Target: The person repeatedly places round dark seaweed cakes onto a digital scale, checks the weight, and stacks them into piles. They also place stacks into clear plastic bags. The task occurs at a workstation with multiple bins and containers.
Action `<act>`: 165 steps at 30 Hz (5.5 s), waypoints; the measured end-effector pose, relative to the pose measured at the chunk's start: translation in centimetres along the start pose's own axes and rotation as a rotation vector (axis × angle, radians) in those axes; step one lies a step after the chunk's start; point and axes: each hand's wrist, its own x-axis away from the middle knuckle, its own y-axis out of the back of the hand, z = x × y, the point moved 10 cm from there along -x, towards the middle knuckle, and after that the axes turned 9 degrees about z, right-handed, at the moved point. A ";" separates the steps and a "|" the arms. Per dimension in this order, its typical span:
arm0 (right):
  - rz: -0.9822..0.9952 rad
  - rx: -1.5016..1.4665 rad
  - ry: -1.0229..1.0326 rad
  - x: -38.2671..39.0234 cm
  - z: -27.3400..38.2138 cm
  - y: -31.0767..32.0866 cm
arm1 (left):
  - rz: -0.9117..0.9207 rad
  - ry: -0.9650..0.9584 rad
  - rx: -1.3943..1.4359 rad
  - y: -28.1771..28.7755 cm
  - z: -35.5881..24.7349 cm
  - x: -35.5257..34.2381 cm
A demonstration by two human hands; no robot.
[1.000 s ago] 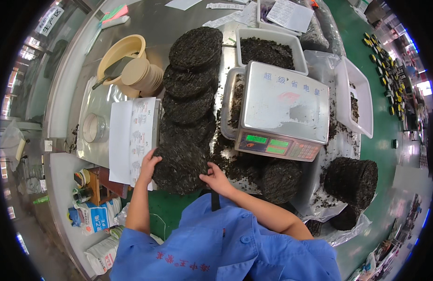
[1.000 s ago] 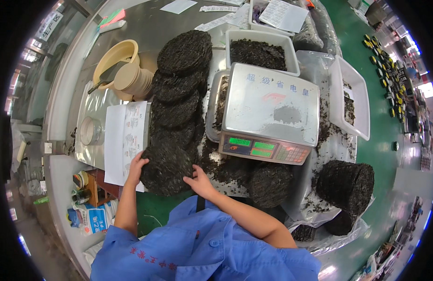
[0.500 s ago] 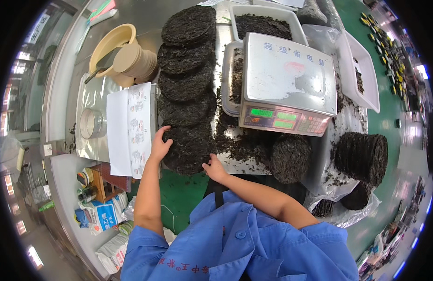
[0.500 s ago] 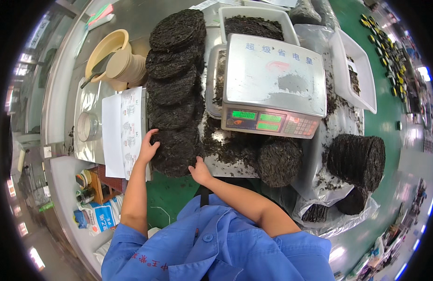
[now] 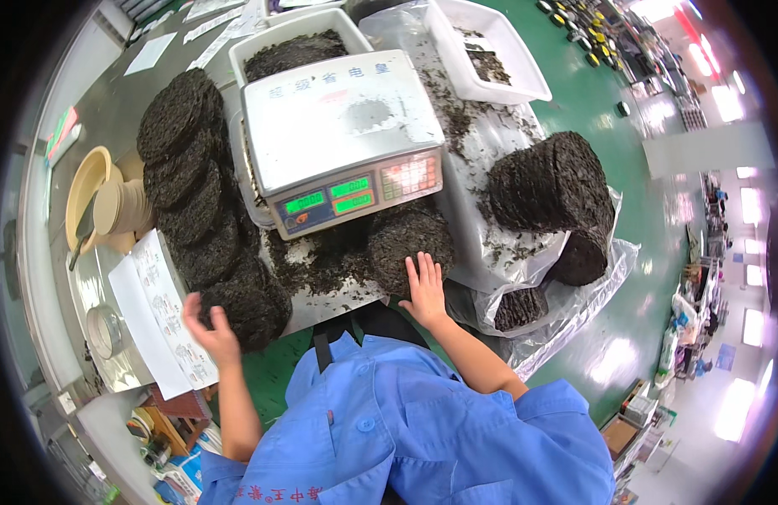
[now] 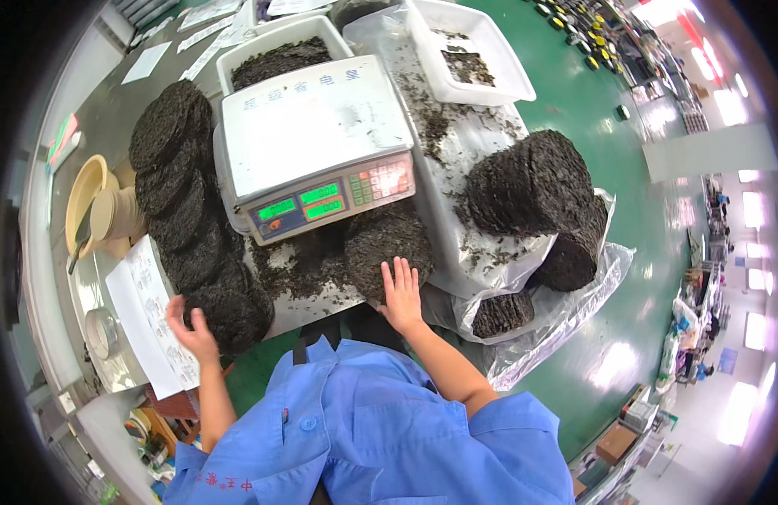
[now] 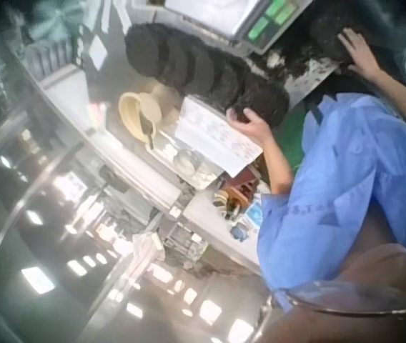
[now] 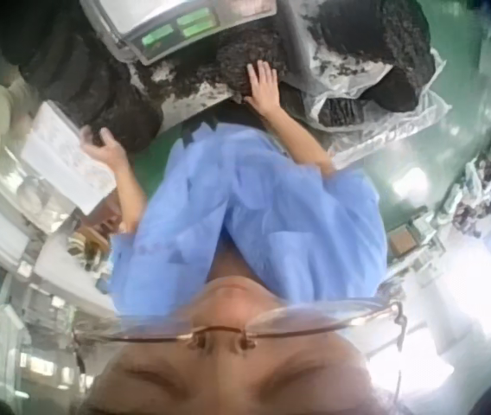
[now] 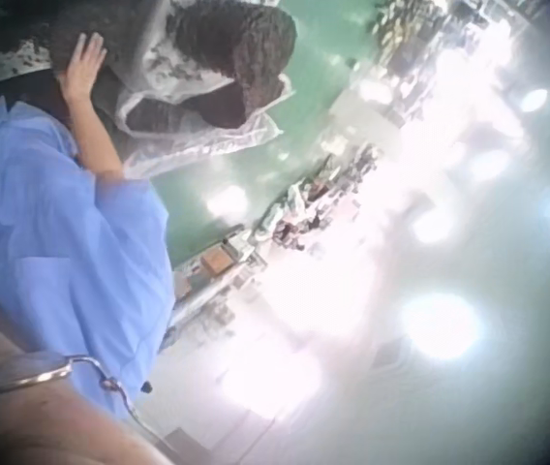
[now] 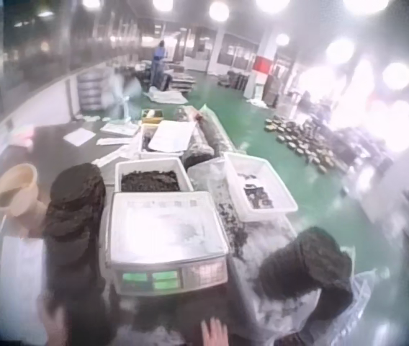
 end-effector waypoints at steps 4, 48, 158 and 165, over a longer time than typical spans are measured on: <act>-0.095 -0.065 0.168 1.8 0.1 1.8 | 0.495 -0.198 0.094 -13.2 -11.6 2.5; -0.219 -1.755 0.159 5.4 0.9 16.4 | 1.150 -0.586 0.337 -24.4 -31.6 5.5; -1.098 -0.779 0.237 -12.5 8.5 31.0 | -0.449 0.522 1.354 6.4 -3.6 -3.6; -1.181 -0.855 0.176 -11.8 5.8 31.3 | -0.512 0.548 1.410 5.6 2.7 -4.6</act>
